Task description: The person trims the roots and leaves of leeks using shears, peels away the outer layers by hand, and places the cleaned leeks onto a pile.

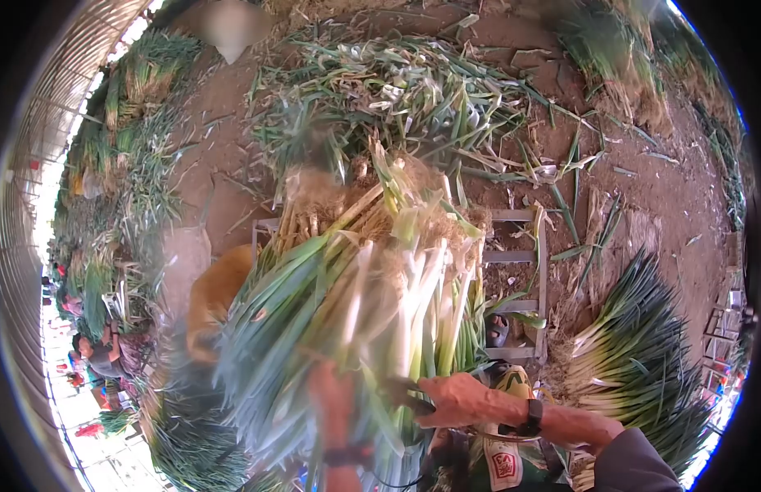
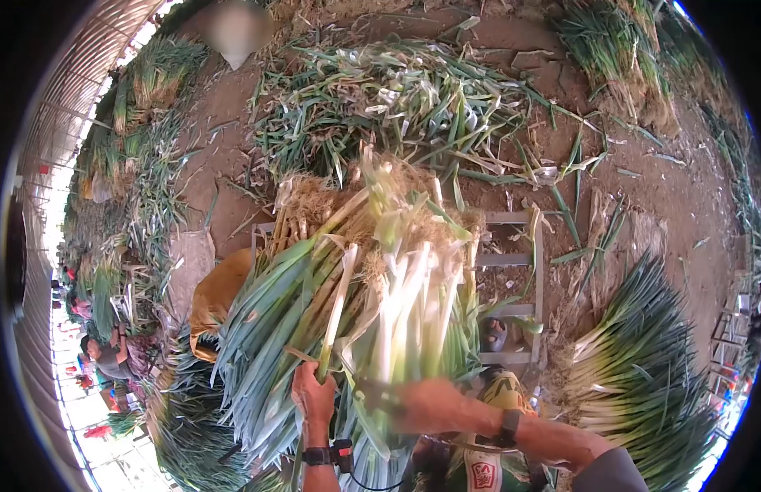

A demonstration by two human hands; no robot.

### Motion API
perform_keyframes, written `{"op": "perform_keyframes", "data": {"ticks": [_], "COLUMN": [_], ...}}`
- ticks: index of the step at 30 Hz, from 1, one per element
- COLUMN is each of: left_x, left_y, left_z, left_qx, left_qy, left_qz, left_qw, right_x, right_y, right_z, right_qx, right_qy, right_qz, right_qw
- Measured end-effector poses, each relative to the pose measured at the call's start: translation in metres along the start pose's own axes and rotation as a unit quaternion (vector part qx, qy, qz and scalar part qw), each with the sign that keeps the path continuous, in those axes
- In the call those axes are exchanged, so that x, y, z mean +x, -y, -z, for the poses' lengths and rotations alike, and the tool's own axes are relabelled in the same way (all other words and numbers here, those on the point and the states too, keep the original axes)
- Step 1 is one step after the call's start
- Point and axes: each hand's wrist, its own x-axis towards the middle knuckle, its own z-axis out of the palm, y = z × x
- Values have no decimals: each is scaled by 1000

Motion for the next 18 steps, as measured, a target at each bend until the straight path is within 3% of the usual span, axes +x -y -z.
{"op": "perform_keyframes", "data": {"ticks": [5, 9, 11, 15, 18], "left_x": [-2, 0, -7, -49, -73], "left_y": [-12, -18, -14, 3, -15], "left_z": [2, 9, 5, -18, -14], "left_qx": [58, 68, 67, 85, 100], "left_qy": [10, 4, -15, -16, 100], "left_qz": [18, 13, -14, -35, 14], "left_qw": [998, 998, 998, 996, 990], "right_x": [14, -14, -27, -23, -11], "right_y": [-3, 1, 2, -11, -13], "right_z": [13, 6, 3, 1, 10], "right_qx": [51, 110, 110, 55, 55], "right_qy": [-36, 33, 3, -51, -96], "right_qz": [-88, 29, 58, -23, -55], "right_qw": [994, 993, 992, 997, 992]}}
